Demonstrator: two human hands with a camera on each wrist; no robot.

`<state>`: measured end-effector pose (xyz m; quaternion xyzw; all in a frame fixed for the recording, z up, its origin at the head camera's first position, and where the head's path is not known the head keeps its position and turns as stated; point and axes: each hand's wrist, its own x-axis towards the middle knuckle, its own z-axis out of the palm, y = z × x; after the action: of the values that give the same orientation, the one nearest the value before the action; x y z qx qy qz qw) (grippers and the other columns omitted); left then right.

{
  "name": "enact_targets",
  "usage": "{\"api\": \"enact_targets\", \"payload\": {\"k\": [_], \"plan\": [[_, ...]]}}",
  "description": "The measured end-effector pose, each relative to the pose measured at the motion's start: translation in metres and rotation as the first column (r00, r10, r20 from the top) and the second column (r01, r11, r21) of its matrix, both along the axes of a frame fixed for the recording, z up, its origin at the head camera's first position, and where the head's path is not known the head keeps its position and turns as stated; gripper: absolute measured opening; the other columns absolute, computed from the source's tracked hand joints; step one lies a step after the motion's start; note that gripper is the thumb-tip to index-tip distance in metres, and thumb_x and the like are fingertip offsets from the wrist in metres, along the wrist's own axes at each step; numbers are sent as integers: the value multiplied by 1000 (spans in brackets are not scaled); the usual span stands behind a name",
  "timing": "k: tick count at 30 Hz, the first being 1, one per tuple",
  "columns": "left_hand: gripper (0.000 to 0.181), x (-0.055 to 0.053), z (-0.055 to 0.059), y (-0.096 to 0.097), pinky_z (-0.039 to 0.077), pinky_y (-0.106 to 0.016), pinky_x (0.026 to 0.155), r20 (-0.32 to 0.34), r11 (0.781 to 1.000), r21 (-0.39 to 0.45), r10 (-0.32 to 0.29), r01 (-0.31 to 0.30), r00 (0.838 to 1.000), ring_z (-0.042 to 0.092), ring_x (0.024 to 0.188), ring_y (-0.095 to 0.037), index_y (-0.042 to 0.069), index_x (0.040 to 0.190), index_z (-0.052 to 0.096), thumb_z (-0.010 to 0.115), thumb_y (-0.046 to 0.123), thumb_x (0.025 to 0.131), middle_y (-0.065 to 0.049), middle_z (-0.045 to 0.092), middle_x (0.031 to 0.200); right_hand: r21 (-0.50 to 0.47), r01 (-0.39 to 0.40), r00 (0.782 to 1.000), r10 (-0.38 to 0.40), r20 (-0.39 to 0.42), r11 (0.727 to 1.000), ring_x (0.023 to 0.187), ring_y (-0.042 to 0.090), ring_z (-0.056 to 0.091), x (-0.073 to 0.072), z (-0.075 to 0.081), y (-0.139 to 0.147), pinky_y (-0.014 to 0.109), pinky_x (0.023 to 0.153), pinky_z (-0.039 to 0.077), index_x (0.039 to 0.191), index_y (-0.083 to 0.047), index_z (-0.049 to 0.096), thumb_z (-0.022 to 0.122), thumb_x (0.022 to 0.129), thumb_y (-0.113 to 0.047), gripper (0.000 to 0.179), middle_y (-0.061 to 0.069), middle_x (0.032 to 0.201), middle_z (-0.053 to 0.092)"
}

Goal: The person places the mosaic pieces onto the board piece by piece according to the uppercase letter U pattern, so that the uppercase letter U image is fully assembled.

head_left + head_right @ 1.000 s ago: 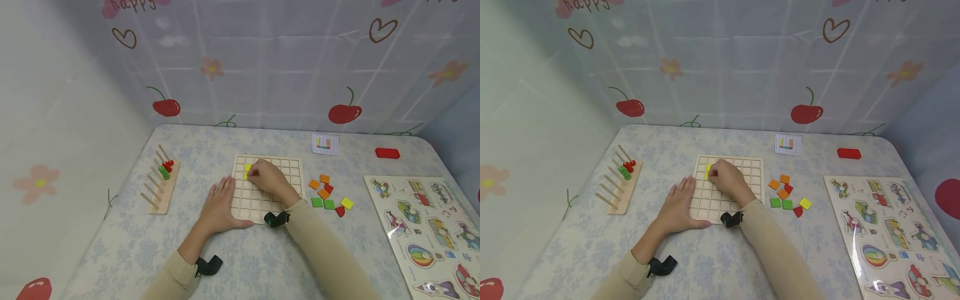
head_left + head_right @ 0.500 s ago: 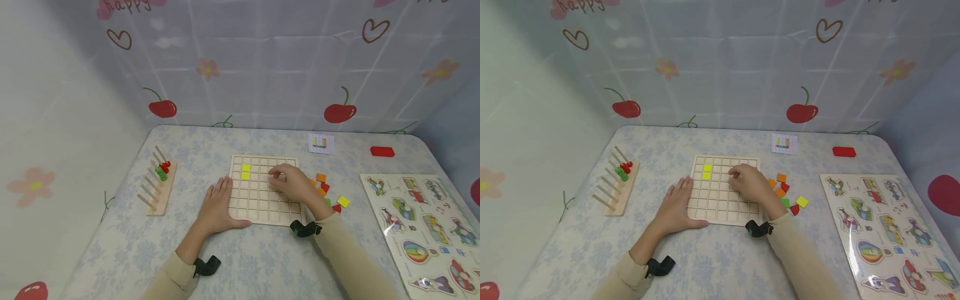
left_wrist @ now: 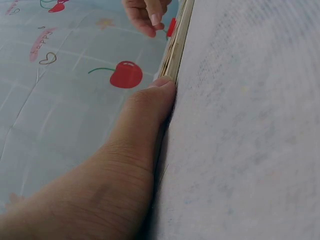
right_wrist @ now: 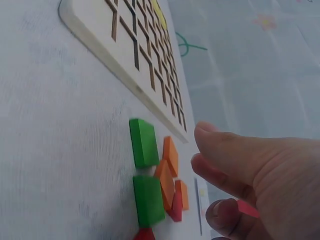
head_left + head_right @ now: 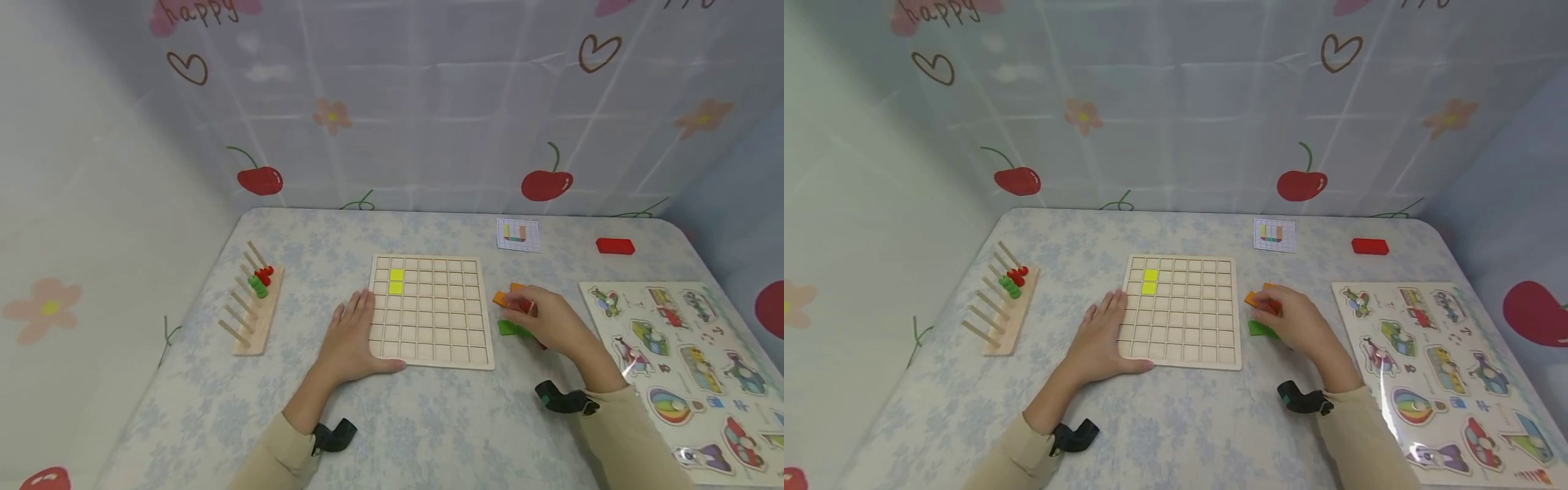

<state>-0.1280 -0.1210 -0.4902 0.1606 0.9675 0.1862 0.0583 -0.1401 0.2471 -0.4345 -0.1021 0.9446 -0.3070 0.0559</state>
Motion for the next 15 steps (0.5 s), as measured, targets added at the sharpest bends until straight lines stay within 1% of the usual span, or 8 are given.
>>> {"api": "enact_targets", "payload": {"k": [2,3,5,11,15], "plan": [[142,0,0,0,6,-51,125,-1,1000,7,0,0,1000,0,157,-23,8,160,1,65,88,61,-7,3,168,5,15,1000,-15,8,1000,77,23,55,4,1,11,30,59,49,115,-10,70,72,91,-22,27,8,104,68],[142,0,1,0,6,-51,125,0,1000,10,1,-1,1000,0,157,-23,8,160,1,65,88,61,-7,3,168,9,29,999,-30,18,1000,72,20,49,6,1,15,28,55,44,115,-10,70,72,91,-23,27,8,102,68],[142,0,2,0,6,-51,125,2,1000,16,3,-3,1000,1,157,-24,8,160,1,66,87,61,-8,4,168,21,61,997,-62,38,998,71,19,48,9,2,25,27,54,42,118,-10,69,72,92,-24,30,9,104,68],[142,1,3,1,6,-52,125,3,1000,22,1,-1,1000,1,157,-24,8,160,2,67,86,61,-8,4,168,64,142,986,-147,77,988,78,22,48,16,7,45,28,57,43,124,-9,65,70,93,-28,36,14,111,66],[142,1,2,1,6,-52,125,-4,1000,22,-2,2,1000,2,157,-25,7,160,2,67,86,61,-9,5,168,68,168,980,-174,96,983,83,24,49,18,6,52,28,60,44,125,-8,65,69,94,-30,38,15,114,67]]}}
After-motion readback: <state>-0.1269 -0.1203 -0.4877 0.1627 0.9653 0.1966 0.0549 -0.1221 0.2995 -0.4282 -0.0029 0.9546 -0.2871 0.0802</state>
